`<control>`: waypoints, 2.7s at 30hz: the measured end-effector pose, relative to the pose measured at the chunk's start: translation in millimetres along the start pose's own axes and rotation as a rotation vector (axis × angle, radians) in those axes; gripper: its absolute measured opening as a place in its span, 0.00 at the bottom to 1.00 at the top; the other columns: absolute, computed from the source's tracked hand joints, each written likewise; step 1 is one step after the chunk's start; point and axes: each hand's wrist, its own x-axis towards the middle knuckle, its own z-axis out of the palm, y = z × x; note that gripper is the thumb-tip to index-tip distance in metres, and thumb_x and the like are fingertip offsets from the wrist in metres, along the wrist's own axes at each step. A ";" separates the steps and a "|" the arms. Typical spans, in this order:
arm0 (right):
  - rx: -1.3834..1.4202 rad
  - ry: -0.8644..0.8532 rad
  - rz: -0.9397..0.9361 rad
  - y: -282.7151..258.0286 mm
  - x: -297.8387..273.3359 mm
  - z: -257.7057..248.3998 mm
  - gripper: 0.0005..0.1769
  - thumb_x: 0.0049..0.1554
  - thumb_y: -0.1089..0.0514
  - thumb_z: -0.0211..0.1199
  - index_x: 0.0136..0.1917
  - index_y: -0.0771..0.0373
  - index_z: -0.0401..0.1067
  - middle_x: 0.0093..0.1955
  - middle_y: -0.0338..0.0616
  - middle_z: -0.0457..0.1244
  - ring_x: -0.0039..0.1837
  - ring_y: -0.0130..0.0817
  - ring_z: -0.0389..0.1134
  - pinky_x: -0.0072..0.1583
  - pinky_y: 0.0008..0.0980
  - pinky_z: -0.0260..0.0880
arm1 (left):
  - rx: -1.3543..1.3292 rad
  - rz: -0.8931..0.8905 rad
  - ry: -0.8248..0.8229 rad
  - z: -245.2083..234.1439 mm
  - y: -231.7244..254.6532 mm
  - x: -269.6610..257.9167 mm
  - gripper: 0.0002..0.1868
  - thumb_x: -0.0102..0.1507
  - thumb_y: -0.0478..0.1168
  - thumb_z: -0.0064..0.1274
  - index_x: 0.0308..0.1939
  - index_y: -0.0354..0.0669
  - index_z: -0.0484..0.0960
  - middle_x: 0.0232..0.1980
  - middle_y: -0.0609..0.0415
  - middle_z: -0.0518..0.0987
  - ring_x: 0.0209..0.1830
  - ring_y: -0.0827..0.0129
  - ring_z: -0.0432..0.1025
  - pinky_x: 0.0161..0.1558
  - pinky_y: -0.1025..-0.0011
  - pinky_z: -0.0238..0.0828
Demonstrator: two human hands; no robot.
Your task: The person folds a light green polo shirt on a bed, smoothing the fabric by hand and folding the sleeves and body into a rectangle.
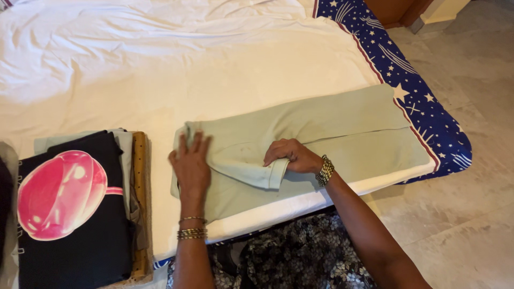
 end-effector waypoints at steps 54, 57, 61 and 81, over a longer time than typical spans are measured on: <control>-0.473 0.665 0.570 54.1 18.3 -1.3 0.15 0.59 0.50 0.69 0.56 0.59 0.75 0.38 0.44 0.70 0.37 0.35 0.72 0.41 0.34 0.72 | -0.504 -0.459 0.231 7.6 39.1 6.4 0.10 0.69 0.43 0.54 0.40 0.41 0.86 0.23 0.51 0.77 0.18 0.60 0.70 0.24 0.63 0.63; -0.532 0.626 0.551 29.1 16.9 0.5 0.25 0.53 0.50 0.71 0.62 0.58 0.72 0.57 0.48 0.70 0.47 0.36 0.73 0.50 0.38 0.73 | -0.454 -0.521 0.222 -5.6 41.2 7.3 0.09 0.70 0.41 0.54 0.48 0.42 0.86 0.27 0.49 0.79 0.22 0.61 0.71 0.29 0.61 0.65; -1.028 0.617 0.332 7.6 29.5 15.8 0.39 0.49 0.51 0.74 0.69 0.65 0.66 0.75 0.56 0.55 0.75 0.51 0.56 0.70 0.52 0.57 | -0.006 -0.325 0.376 -19.3 57.6 4.1 0.28 0.64 0.47 0.56 0.64 0.35 0.75 0.68 0.37 0.73 0.62 0.45 0.67 0.59 0.48 0.61; -0.974 0.629 1.193 170.8 -135.5 -150.4 0.49 0.62 0.28 0.46 0.82 0.65 0.46 0.86 0.56 0.36 0.85 0.52 0.32 0.77 0.57 0.36 | -0.094 -0.041 -0.263 19.0 39.1 -8.7 0.42 0.65 0.63 0.44 0.77 0.47 0.59 0.83 0.55 0.52 0.82 0.55 0.42 0.74 0.43 0.35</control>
